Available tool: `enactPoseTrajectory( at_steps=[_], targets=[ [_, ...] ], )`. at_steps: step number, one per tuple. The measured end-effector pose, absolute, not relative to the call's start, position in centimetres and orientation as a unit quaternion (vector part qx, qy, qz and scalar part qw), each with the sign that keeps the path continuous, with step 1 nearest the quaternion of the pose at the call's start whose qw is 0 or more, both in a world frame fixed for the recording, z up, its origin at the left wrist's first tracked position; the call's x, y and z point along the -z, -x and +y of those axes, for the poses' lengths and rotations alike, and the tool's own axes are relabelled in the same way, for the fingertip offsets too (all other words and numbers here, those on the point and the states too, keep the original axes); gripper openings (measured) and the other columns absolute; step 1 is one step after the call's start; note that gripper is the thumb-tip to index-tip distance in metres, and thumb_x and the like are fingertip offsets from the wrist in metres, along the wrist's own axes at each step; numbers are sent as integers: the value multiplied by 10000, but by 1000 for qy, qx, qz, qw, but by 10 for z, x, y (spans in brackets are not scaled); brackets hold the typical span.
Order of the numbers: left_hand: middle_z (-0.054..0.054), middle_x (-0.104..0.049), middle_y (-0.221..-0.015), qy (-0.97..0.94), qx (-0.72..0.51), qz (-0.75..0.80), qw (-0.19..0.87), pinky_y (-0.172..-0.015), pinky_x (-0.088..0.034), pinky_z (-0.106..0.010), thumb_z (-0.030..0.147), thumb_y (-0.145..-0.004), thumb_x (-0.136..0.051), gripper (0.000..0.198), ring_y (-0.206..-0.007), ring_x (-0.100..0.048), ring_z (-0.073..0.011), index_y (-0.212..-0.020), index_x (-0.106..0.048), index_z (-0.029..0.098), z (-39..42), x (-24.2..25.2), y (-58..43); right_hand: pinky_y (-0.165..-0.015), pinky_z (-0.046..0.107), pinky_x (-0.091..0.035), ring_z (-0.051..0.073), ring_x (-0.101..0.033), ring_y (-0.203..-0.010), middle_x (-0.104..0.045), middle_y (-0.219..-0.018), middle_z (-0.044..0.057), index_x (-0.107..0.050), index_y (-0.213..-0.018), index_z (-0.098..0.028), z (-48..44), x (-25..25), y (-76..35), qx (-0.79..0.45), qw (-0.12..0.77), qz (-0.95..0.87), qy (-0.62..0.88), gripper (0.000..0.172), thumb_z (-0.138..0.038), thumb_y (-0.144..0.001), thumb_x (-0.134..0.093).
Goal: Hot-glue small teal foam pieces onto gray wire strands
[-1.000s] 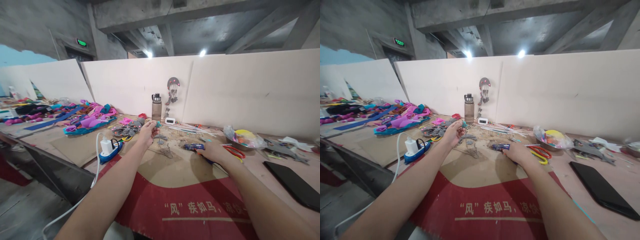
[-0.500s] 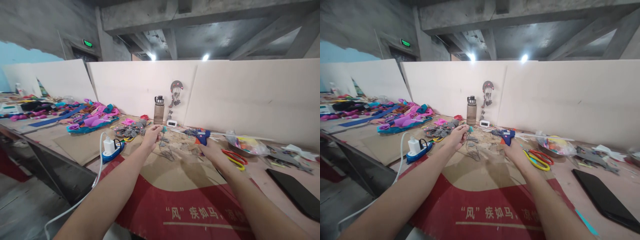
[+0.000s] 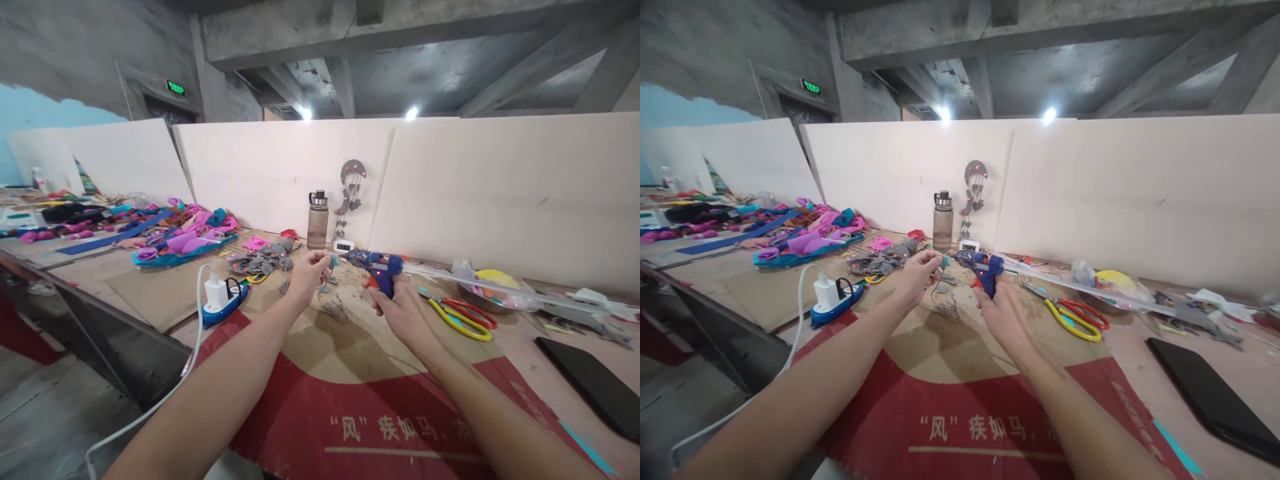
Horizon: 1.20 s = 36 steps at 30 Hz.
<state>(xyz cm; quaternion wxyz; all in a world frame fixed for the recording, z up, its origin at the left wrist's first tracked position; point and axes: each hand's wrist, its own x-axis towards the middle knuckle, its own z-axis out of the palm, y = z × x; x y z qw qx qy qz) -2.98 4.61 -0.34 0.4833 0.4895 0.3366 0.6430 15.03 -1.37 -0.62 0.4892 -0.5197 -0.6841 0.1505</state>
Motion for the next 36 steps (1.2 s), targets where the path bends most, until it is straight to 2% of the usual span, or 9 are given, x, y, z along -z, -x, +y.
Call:
enactPoseTrajectory(
  at_steps=[6,11,16,23,32,36],
  targets=[
    [51,-485,-513,-497,-644,343,470,-364,-221,-145,308,-653,-673,208,-424,-482,-51,-695,-542,151,44,3,28,-629,311,-424,194,-574,-672,-644,-797,65,-538,-1009,-167,-20,2,-148,-91,451,-710,533,283,-378,-828,-480],
    [48,-495,-516,-498,-641,349,467,-368,-244,-149,315,-650,-685,220,-438,-509,-63,-702,-546,153,44,4,27,-689,329,-429,225,-596,-768,-651,-895,92,-495,-1124,-160,-19,3,-146,-64,439,-715,540,353,-354,-830,-470],
    [42,-511,-533,-505,-641,354,457,-370,-257,-151,312,-665,-674,207,-448,-525,-69,-713,-550,154,46,6,26,-696,333,-436,224,-598,-745,-653,-865,86,-497,-1114,-178,-19,5,-146,-57,431,-718,544,323,-346,-839,-463],
    [40,-512,-552,-516,-642,353,445,-371,-275,-150,286,-683,-640,171,-457,-530,-69,-730,-549,150,50,9,26,-745,338,-444,236,-606,-836,-650,-979,106,-494,-1131,-175,-22,3,-143,-53,430,-728,531,325,-332,-851,-447],
    [44,-511,-558,-509,-645,352,448,-371,-273,-151,293,-670,-642,181,-457,-527,-67,-727,-544,152,48,8,25,-735,329,-440,236,-610,-826,-659,-973,109,-505,-1144,-166,-24,2,-142,-44,425,-730,533,333,-313,-851,-444],
    [43,-518,-548,-511,-645,352,445,-373,-273,-149,301,-670,-642,189,-459,-529,-69,-727,-542,151,49,8,25,-689,317,-441,234,-618,-782,-665,-909,98,-517,-1129,-165,-25,2,-142,-41,420,-725,545,325,-319,-852,-449]
  ],
)
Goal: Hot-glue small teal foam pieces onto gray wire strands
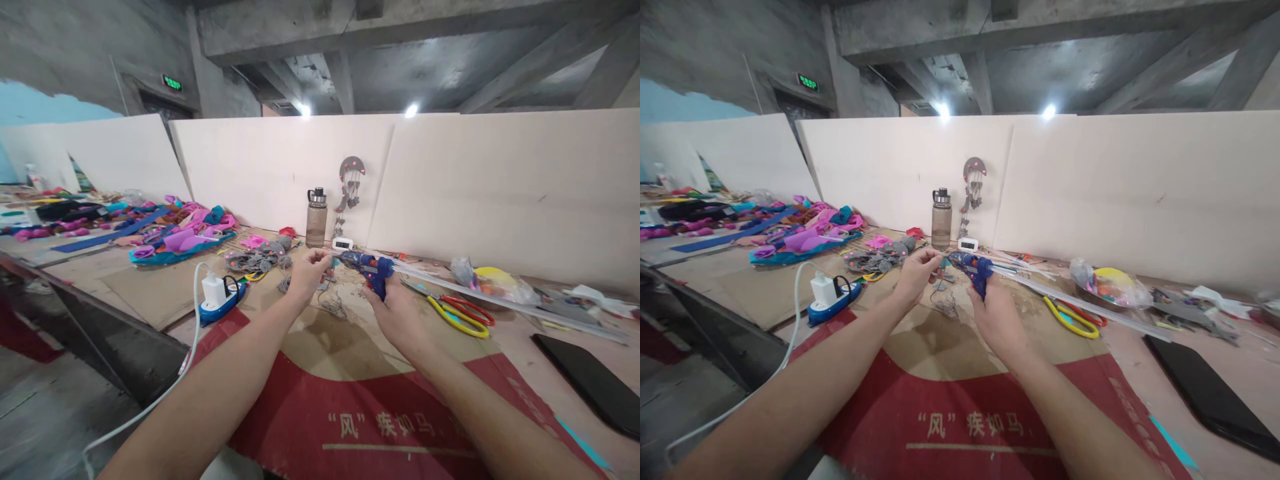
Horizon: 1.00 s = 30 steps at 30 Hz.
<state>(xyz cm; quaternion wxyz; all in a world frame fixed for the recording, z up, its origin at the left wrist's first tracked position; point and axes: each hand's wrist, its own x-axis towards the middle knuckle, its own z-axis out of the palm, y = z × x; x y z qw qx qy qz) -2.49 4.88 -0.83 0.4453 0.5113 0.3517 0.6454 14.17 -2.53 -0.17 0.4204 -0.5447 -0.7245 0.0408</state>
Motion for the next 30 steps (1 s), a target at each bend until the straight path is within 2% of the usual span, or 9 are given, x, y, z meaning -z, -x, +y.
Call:
enactPoseTrajectory(
  at_steps=[30],
  targets=[
    [37,-517,-531,-527,-638,362,430,-380,-279,-151,285,-691,-622,155,-470,-515,-70,-721,-552,149,46,6,27,-717,343,-447,248,-612,-828,-657,-965,118,-505,-1129,-159,-24,2,-142,-30,421,-719,552,321,-303,-845,-458]
  ],
)
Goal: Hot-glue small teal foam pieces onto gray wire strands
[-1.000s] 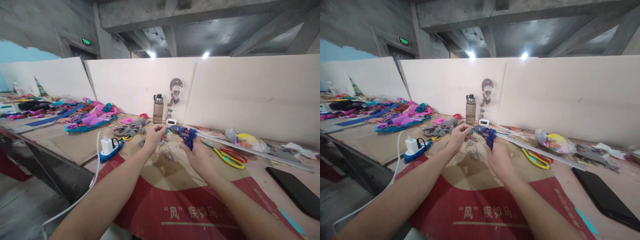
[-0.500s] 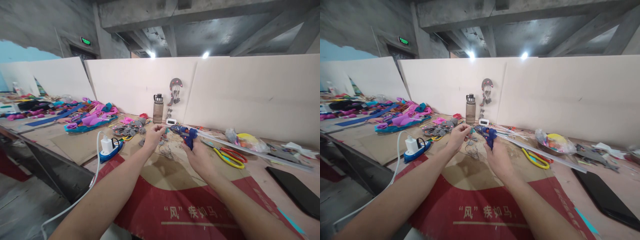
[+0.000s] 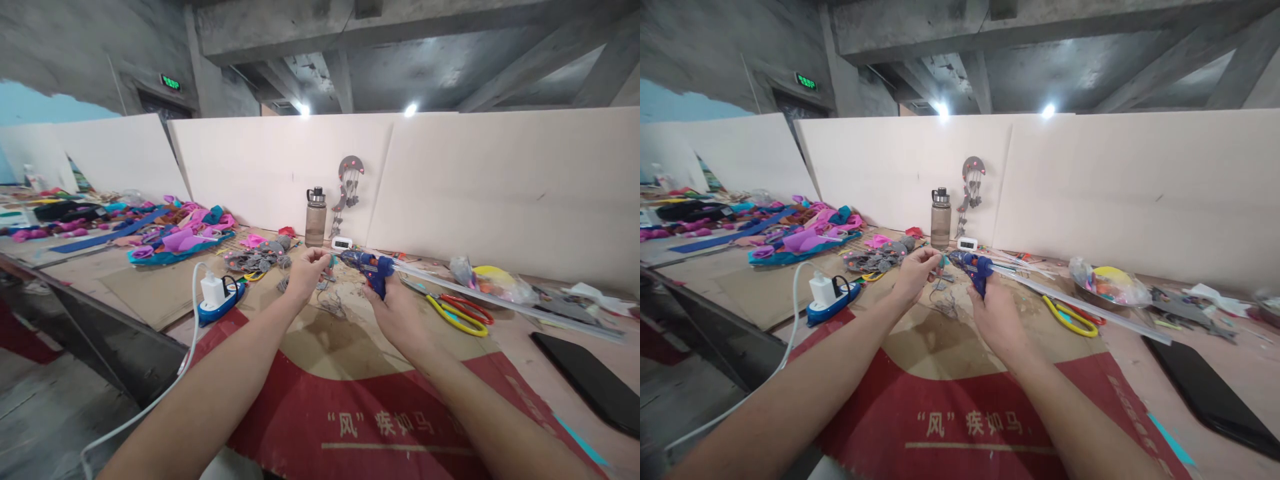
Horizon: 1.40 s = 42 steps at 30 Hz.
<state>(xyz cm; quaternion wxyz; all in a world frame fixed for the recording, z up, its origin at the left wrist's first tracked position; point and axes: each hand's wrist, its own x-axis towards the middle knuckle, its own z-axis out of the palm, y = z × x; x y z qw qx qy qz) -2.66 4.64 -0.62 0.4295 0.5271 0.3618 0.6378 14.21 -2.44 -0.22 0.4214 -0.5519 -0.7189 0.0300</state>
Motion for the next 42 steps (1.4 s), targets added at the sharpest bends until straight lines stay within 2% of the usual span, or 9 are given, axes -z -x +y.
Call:
enactPoseTrajectory(
  at_steps=[9,14,19,24,27,29,33,38,42],
  targets=[
    [42,-525,-544,-520,-634,345,457,-386,-298,-150,293,-681,-644,179,-460,-512,-62,-719,-547,147,47,6,27,-685,328,-454,230,-600,-780,-654,-909,108,-528,-1088,-165,-22,1,-146,-50,437,-695,569,322,-327,-812,-492],
    [39,-542,-576,-497,-641,329,482,-387,-304,-152,293,-659,-662,205,-470,-529,-62,-717,-532,146,47,5,27,-475,256,-424,139,-527,-498,-603,-646,18,-539,-908,-179,-3,9,-160,-228,457,-624,592,224,-350,-764,-536],
    [33,-547,-576,-526,-627,332,468,-392,-304,-157,311,-679,-651,198,-479,-530,-68,-733,-545,152,48,8,25,-424,257,-415,140,-517,-435,-539,-506,-14,-490,-684,-199,21,29,-185,-327,400,-576,633,95,-250,-687,-570],
    [33,-536,-528,-584,-604,337,425,-418,-292,-173,321,-717,-625,168,-454,-470,-68,-747,-582,161,47,11,22,-576,366,-460,218,-568,-573,-463,-459,11,-395,-488,-240,19,27,-200,-85,376,-651,654,297,-296,-676,-619],
    [27,-551,-579,-615,-611,348,357,-494,-340,-185,285,-728,-609,127,-505,-459,-68,-717,-603,159,41,10,19,-757,436,-446,261,-565,-805,-532,-637,56,-456,-591,-226,10,16,-190,16,444,-665,601,202,-312,-713,-592],
    [16,-573,-633,-634,-615,355,305,-538,-358,-192,259,-722,-610,102,-555,-471,-77,-694,-616,161,36,8,15,-755,407,-455,224,-562,-800,-570,-748,53,-485,-727,-213,3,11,-173,-9,466,-672,575,156,-356,-777,-525],
    [-8,-618,-741,-661,-615,360,235,-569,-359,-197,229,-716,-611,60,-644,-507,-101,-706,-644,180,28,7,8,-790,344,-471,170,-599,-857,-608,-930,48,-422,-913,-212,-6,14,-135,-315,581,-605,445,343,-375,-701,-636],
    [-16,-629,-778,-667,-608,368,226,-577,-376,-198,220,-730,-597,61,-682,-533,-111,-735,-644,181,19,4,3,-711,314,-484,98,-576,-607,-587,-769,-62,-342,-956,-248,-13,14,-116,-530,610,-479,343,456,-290,-652,-681],
    [4,-592,-686,-619,-617,372,313,-530,-403,-202,251,-726,-606,88,-572,-513,-92,-738,-627,166,18,4,1,-495,213,-389,67,-391,-472,-440,-626,-114,-403,-963,-253,-16,10,-121,-475,627,-491,375,392,-341,-683,-661]
  ],
)
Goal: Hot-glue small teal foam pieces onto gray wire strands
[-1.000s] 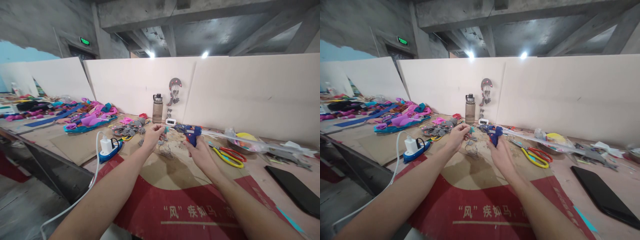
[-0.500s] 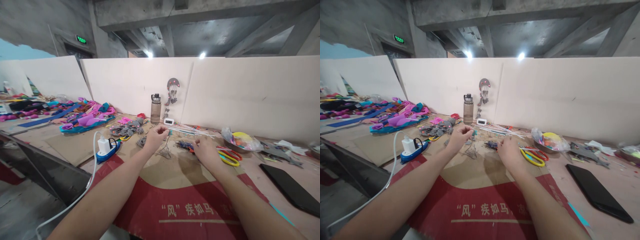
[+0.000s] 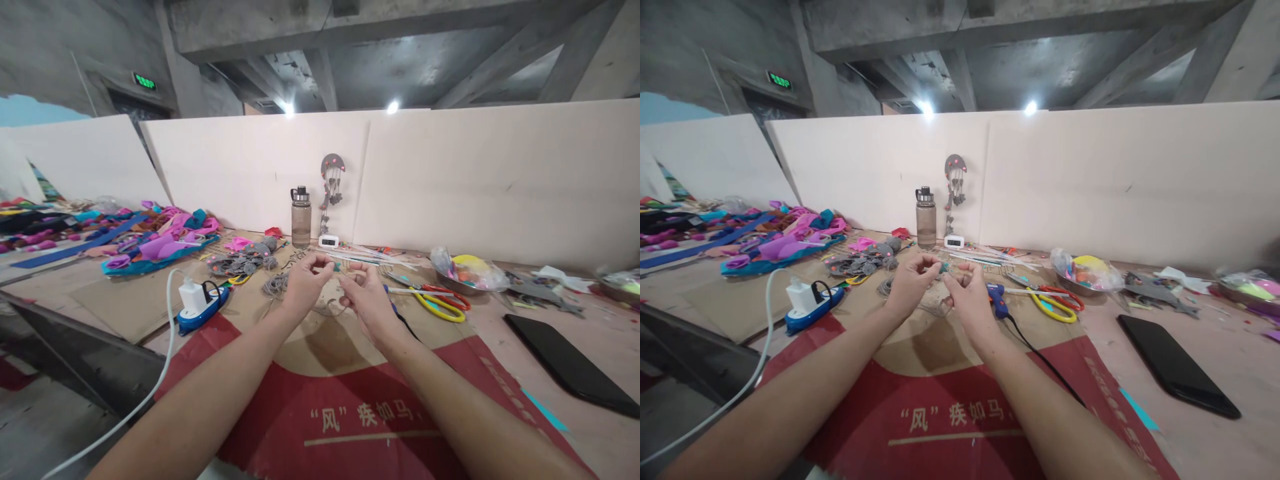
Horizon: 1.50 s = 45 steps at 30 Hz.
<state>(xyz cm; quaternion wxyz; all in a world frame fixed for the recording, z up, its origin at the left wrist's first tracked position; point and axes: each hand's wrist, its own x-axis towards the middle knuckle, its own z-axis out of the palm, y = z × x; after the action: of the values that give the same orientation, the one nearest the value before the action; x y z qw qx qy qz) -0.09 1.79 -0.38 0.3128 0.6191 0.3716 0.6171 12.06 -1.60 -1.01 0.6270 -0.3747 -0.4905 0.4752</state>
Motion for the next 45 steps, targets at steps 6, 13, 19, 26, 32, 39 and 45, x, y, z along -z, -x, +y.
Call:
enactPoseTrajectory(
  at_steps=[6,13,19,26,32,39,45],
  targets=[
    [13,-584,-708,-532,-623,308,484,-619,-530,-250,300,-681,-677,189,-613,-553,-83,-727,-582,143,21,9,-4,-521,242,-342,108,-400,-552,-442,-603,-51,-611,-829,-184,-16,7,-126,-248,597,-596,476,159,-321,-770,-555],
    [3,-604,-673,-457,-598,265,603,-718,-557,-299,249,-624,-745,235,-623,-595,-86,-698,-564,118,20,6,-4,-658,291,-406,158,-501,-688,-588,-761,27,-689,-876,-195,-18,6,-131,-27,560,-687,462,170,-224,-816,-532],
    [-8,-614,-700,-442,-571,254,643,-762,-551,-290,218,-650,-749,208,-648,-609,-85,-696,-579,107,19,4,-2,-699,310,-432,173,-540,-722,-597,-804,46,-692,-891,-202,-17,7,-136,24,535,-707,462,192,-209,-847,-505],
    [4,-604,-669,-447,-559,265,647,-745,-547,-293,214,-634,-749,217,-624,-602,-84,-671,-558,118,20,5,-2,-718,290,-429,169,-544,-755,-580,-812,45,-681,-890,-206,-14,10,-139,68,508,-734,446,186,-199,-868,-496],
    [17,-584,-637,-438,-565,270,645,-683,-541,-277,192,-634,-709,174,-593,-575,-83,-661,-549,128,19,5,-3,-710,286,-402,186,-521,-808,-572,-818,67,-675,-929,-196,-18,13,-138,139,423,-775,447,246,-212,-910,-430],
    [-9,-597,-652,-450,-553,267,648,-701,-538,-284,200,-657,-690,176,-621,-583,-91,-627,-538,117,22,7,-2,-730,295,-410,188,-526,-822,-578,-840,73,-666,-952,-195,-18,13,-140,145,425,-788,421,244,-194,-907,-427],
    [14,-578,-633,-498,-558,266,608,-727,-553,-324,261,-654,-720,238,-600,-575,-87,-658,-533,115,23,10,-5,-692,280,-413,158,-533,-731,-570,-789,39,-654,-826,-186,-20,5,-140,55,505,-730,458,119,-196,-836,-535]
  ],
)
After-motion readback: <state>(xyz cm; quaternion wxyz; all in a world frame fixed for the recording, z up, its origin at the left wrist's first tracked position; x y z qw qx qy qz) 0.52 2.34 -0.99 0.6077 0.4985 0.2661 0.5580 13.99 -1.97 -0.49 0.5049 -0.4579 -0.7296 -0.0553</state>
